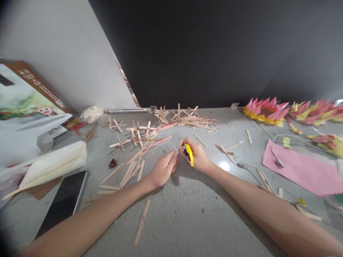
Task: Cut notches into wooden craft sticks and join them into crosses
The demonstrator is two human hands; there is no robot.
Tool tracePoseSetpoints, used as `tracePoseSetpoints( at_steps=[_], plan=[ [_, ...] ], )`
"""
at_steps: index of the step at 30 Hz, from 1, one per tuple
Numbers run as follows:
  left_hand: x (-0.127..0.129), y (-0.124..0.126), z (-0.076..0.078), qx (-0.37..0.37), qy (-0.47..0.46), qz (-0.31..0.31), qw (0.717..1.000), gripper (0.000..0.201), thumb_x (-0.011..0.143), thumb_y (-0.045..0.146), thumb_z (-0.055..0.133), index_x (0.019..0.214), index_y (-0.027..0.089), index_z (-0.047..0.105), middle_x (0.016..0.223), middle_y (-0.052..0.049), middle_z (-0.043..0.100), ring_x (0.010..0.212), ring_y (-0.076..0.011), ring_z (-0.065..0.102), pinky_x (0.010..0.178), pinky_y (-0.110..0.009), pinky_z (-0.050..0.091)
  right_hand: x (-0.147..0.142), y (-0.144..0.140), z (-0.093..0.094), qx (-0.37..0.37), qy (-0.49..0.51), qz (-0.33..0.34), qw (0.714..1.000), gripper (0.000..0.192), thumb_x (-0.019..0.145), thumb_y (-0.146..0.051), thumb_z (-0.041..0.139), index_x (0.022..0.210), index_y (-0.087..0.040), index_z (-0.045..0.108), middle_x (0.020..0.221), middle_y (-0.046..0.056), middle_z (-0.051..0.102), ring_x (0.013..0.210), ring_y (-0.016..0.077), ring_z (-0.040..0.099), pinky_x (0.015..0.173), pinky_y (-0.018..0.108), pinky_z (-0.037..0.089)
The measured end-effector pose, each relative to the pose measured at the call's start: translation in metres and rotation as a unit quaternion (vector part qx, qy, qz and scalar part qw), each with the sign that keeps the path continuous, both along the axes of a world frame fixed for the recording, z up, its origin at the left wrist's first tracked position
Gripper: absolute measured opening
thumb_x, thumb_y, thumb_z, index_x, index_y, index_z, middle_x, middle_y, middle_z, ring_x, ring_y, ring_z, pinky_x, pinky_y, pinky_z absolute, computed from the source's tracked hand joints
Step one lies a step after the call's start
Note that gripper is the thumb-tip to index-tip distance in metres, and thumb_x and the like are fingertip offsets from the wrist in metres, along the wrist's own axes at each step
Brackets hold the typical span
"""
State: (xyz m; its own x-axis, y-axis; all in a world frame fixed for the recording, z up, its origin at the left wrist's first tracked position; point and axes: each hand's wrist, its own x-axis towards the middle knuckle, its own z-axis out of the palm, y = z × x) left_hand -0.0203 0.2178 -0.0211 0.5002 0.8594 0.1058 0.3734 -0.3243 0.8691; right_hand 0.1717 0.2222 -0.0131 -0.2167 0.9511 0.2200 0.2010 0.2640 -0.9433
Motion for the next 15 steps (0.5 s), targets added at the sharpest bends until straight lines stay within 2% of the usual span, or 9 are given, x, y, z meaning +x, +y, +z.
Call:
tracePoseSetpoints(
  at_steps=[6,11,15],
  plan=[
    [-0.0005,0.0005,-0.0023,-0.003,-0.006,-0.007,1.0,0.04,0.112,0.046,0.031,0.084,0.023,0.046,0.066,0.003,0.052,0.062,-0.0158,0.051,0.065,-0.031,0.035,0.0008,0.001,-0.005,0.057,-0.081,0.033,0.995,0.028,0.096,-0.048,0.068,0.092,-0.023,0.057,0.063,-0.005,0.057,0.051,0.0118,0.049,0.051,0.023,0.04],
    [0.0,0.0001,-0.0017,0.001,-0.003,-0.001,1.0,0.043,0.112,0.048,0.031,0.081,0.023,0.045,0.066,0.003,0.053,0.063,-0.0161,0.051,0.066,-0.031,0.035,-0.0004,-0.0001,-0.0017,0.012,-0.015,-0.004,1.0,0.029,0.097,-0.05,0.065,0.093,-0.024,0.053,0.059,-0.007,0.051,0.046,0.0124,0.046,0.047,0.024,0.039],
    [-0.0001,0.0005,-0.0019,0.006,0.004,-0.001,1.0,0.044,0.112,0.049,0.031,0.079,0.023,0.044,0.066,0.003,0.052,0.064,-0.0163,0.051,0.066,-0.032,0.034,-0.0008,0.0005,-0.0026,0.019,-0.011,-0.003,1.0,0.028,0.097,-0.049,0.066,0.093,-0.024,0.052,0.061,-0.006,0.053,0.047,0.0123,0.047,0.047,0.024,0.039]
  ],
)
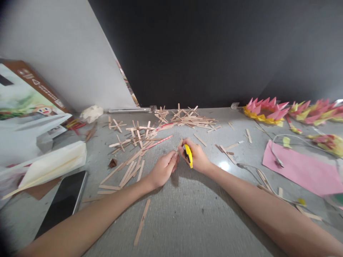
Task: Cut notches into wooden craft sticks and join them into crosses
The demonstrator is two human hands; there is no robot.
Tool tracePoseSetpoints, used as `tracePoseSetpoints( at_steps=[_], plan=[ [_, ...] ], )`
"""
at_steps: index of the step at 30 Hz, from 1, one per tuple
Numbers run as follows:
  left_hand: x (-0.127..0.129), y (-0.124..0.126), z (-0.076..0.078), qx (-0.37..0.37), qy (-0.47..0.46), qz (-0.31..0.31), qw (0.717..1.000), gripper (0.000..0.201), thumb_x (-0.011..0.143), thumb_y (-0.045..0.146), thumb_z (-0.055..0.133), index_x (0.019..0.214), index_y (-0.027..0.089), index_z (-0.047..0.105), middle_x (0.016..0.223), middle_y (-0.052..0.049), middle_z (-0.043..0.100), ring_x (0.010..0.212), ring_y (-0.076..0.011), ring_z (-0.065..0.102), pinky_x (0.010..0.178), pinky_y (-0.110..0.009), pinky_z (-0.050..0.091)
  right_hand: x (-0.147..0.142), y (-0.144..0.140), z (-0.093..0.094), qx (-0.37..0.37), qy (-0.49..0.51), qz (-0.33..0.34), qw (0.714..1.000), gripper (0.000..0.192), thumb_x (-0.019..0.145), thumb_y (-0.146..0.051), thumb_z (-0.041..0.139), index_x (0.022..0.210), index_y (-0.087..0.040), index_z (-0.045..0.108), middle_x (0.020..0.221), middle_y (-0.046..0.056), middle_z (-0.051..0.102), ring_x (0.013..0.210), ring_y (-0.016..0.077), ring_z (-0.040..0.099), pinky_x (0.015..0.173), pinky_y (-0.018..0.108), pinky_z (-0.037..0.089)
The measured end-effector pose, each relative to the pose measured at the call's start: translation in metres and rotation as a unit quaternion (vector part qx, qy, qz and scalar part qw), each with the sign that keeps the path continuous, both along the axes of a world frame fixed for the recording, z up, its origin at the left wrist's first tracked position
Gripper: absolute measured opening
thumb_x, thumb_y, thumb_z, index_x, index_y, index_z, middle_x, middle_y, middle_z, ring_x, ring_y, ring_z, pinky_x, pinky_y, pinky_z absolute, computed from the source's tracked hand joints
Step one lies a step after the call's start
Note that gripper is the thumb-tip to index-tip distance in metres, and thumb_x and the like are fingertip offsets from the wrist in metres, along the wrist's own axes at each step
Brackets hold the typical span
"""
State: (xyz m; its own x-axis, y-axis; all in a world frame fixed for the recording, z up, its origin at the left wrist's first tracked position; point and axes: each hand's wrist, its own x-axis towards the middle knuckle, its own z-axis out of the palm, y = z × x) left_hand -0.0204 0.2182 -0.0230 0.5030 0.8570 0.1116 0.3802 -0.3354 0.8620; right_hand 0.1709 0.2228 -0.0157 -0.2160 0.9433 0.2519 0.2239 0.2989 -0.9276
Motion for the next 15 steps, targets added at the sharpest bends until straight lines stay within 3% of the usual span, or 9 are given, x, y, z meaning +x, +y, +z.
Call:
tracePoseSetpoints(
  at_steps=[4,15],
  plan=[
    [0.0001,0.0004,0.0,0.0,0.003,-0.003,1.0,0.043,0.112,0.049,0.03,0.08,0.023,0.044,0.065,0.003,0.052,0.063,-0.0167,0.051,0.065,-0.032,0.035,0.0003,0.0,-0.0012,0.019,-0.038,0.027,0.999,0.026,0.098,-0.045,0.065,0.092,-0.023,0.053,0.062,-0.005,0.056,0.05,0.012,0.049,0.05,0.023,0.039],
    [0.0001,-0.0006,0.004,-0.001,0.012,0.0,1.0,0.046,0.111,0.053,0.029,0.079,0.023,0.044,0.065,0.002,0.053,0.064,-0.0172,0.053,0.066,-0.032,0.037,0.0017,-0.0024,0.0024,0.004,-0.013,-0.008,1.0,0.033,0.097,-0.054,0.066,0.092,-0.024,0.053,0.062,-0.005,0.053,0.048,0.0126,0.047,0.047,0.024,0.04]
  ],
)
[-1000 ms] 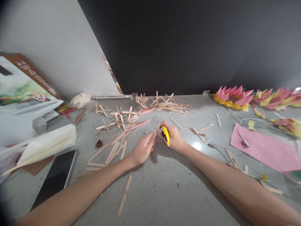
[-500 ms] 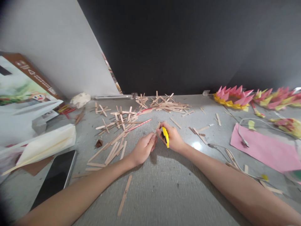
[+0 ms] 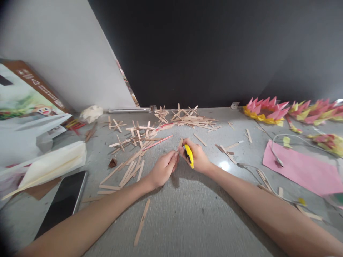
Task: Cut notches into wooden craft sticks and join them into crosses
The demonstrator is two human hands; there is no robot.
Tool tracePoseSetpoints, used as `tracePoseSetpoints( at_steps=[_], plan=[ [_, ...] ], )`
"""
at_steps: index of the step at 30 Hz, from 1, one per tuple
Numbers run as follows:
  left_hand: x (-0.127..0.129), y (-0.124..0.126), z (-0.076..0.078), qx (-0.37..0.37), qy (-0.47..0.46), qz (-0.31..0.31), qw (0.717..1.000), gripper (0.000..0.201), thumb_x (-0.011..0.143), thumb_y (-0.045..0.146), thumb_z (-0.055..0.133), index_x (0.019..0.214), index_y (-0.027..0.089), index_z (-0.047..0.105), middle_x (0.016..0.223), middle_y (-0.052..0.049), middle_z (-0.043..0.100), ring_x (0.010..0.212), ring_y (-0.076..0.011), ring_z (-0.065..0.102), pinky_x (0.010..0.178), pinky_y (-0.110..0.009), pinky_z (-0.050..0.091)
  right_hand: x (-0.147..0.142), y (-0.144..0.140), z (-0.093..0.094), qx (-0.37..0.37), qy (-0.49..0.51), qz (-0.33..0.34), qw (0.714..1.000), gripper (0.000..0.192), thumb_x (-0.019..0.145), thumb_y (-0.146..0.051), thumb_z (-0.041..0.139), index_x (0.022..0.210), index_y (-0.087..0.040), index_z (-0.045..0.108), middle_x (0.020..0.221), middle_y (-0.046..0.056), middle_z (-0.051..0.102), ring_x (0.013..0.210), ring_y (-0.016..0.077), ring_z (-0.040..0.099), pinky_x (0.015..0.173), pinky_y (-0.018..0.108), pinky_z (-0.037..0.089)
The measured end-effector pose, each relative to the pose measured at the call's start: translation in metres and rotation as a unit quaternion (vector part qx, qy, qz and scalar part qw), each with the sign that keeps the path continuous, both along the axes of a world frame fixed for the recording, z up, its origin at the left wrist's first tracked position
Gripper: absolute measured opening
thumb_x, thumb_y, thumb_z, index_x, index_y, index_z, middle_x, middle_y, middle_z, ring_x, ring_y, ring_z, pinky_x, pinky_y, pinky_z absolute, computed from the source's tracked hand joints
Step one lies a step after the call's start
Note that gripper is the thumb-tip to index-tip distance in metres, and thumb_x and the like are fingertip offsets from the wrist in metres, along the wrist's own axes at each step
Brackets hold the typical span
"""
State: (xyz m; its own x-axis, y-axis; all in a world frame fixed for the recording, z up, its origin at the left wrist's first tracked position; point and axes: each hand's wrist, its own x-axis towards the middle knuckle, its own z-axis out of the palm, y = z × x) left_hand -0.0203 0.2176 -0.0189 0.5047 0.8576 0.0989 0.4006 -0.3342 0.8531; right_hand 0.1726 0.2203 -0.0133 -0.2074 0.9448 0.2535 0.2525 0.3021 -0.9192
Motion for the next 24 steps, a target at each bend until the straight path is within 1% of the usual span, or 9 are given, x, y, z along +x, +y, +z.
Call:
tracePoseSetpoints(
  at_steps=[4,7,10,13,16,20,24],
  plan=[
    [0.0,0.0,-0.001,-0.009,-0.002,-0.002,1.0,0.045,0.111,0.053,0.03,0.08,0.023,0.045,0.064,0.002,0.053,0.064,-0.0169,0.053,0.066,-0.031,0.037,-0.001,-0.001,0.003,0.008,0.009,-0.018,1.0,0.033,0.098,-0.055,0.065,0.093,-0.025,0.052,0.059,-0.005,0.05,0.047,0.0136,0.046,0.047,0.026,0.04],
    [0.0,0.0,-0.002,-0.006,-0.005,-0.001,1.0,0.044,0.111,0.052,0.03,0.081,0.023,0.045,0.065,0.003,0.052,0.063,-0.0166,0.052,0.065,-0.031,0.036,-0.001,-0.001,0.003,0.013,-0.008,0.008,1.0,0.031,0.099,-0.051,0.063,0.092,-0.025,0.05,0.061,-0.005,0.053,0.048,0.0129,0.047,0.05,0.025,0.04],
    [0.0,0.0,-0.002,-0.001,-0.008,-0.001,1.0,0.042,0.111,0.049,0.03,0.081,0.023,0.044,0.065,0.003,0.052,0.064,-0.0168,0.051,0.065,-0.03,0.035,0.0,0.001,-0.002,0.038,-0.06,0.047,0.996,0.027,0.099,-0.047,0.064,0.092,-0.024,0.052,0.064,-0.005,0.056,0.051,0.0121,0.049,0.052,0.024,0.039],
    [0.0,0.0,-0.002,-0.002,-0.007,0.0,1.0,0.041,0.111,0.048,0.031,0.082,0.023,0.044,0.066,0.002,0.052,0.064,-0.017,0.052,0.065,-0.03,0.036,0.001,0.004,-0.007,0.056,-0.094,0.049,0.993,0.023,0.098,-0.044,0.064,0.094,-0.024,0.054,0.064,-0.006,0.056,0.052,0.0118,0.049,0.054,0.023,0.039],
    [0.0,0.0,-0.002,-0.002,-0.01,-0.001,1.0,0.041,0.112,0.048,0.031,0.082,0.023,0.044,0.066,0.002,0.053,0.064,-0.0169,0.052,0.065,-0.03,0.036,0.002,0.004,-0.008,0.056,-0.089,0.038,0.994,0.023,0.099,-0.043,0.063,0.094,-0.024,0.054,0.065,-0.006,0.056,0.052,0.0119,0.048,0.055,0.023,0.04],
    [0.0,0.0,-0.001,0.0,-0.009,-0.002,1.0,0.041,0.111,0.048,0.032,0.082,0.023,0.045,0.065,0.002,0.053,0.064,-0.0169,0.053,0.065,-0.03,0.037,0.002,0.001,-0.006,0.047,-0.077,0.027,0.996,0.025,0.098,-0.046,0.065,0.093,-0.024,0.053,0.065,-0.005,0.056,0.054,0.0127,0.049,0.055,0.024,0.04],
    [-0.001,0.0,-0.001,0.001,-0.005,-0.001,1.0,0.043,0.111,0.05,0.032,0.08,0.023,0.045,0.065,0.002,0.053,0.064,-0.0166,0.053,0.065,-0.03,0.036,0.0,0.0,0.0,0.015,-0.029,0.013,0.999,0.031,0.097,-0.051,0.066,0.092,-0.025,0.051,0.061,-0.006,0.053,0.05,0.0133,0.048,0.05,0.025,0.04]
  ],
)
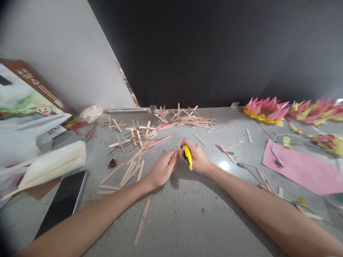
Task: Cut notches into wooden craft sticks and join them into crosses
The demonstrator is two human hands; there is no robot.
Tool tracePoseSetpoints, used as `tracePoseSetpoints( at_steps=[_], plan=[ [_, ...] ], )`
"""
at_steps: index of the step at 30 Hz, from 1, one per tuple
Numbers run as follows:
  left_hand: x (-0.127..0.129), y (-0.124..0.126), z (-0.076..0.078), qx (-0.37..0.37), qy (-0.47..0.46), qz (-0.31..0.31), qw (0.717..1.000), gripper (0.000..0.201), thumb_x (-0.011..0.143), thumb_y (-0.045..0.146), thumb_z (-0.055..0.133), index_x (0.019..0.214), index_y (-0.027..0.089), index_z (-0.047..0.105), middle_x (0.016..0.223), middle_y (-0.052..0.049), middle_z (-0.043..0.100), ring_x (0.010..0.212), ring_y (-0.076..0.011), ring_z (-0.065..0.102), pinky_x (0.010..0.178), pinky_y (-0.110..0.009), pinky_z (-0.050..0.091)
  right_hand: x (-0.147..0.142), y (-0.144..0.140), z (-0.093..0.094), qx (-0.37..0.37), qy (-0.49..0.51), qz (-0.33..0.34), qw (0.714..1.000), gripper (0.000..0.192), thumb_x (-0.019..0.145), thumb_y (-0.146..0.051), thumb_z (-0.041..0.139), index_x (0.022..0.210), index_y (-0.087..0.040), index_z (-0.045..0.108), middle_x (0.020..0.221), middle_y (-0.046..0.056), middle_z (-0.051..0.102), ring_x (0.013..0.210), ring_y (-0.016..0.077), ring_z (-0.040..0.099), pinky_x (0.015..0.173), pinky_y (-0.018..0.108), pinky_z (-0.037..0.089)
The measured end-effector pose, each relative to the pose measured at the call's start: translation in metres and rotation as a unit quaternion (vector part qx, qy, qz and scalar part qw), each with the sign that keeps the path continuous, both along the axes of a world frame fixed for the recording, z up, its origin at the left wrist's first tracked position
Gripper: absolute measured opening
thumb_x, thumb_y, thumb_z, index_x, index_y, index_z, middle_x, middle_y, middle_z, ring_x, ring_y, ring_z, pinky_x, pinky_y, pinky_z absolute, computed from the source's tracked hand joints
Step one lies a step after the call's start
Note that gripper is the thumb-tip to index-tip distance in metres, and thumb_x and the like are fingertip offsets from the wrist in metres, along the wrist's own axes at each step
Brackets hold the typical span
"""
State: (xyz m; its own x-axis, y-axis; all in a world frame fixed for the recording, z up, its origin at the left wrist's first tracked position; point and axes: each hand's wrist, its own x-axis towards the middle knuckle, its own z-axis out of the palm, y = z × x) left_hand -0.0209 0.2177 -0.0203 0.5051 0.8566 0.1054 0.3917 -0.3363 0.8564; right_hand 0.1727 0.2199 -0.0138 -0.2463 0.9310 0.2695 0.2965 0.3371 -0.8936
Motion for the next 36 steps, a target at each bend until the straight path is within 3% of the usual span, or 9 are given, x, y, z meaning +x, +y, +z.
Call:
tracePoseSetpoints(
  at_steps=[6,36],
  plan=[
    [0.0009,-0.0008,0.001,0.0,0.0,-0.001,1.0,0.044,0.112,0.05,0.031,0.078,0.023,0.042,0.063,0.003,0.052,0.062,-0.0159,0.051,0.066,-0.031,0.035,-0.001,0.0005,0.001,-0.011,0.047,-0.031,0.998,0.036,0.097,-0.058,0.066,0.092,-0.025,0.052,0.059,-0.006,0.05,0.047,0.0138,0.047,0.047,0.026,0.041],
    [0.0012,-0.0004,0.0042,0.004,0.02,-0.006,1.0,0.043,0.111,0.046,0.032,0.077,0.023,0.042,0.064,0.002,0.052,0.061,-0.0161,0.05,0.064,-0.031,0.033,-0.0014,-0.0005,0.0038,-0.006,0.036,-0.02,0.999,0.04,0.097,-0.061,0.065,0.092,-0.025,0.05,0.059,-0.006,0.051,0.047,0.0135,0.048,0.048,0.026,0.042]
  ],
)
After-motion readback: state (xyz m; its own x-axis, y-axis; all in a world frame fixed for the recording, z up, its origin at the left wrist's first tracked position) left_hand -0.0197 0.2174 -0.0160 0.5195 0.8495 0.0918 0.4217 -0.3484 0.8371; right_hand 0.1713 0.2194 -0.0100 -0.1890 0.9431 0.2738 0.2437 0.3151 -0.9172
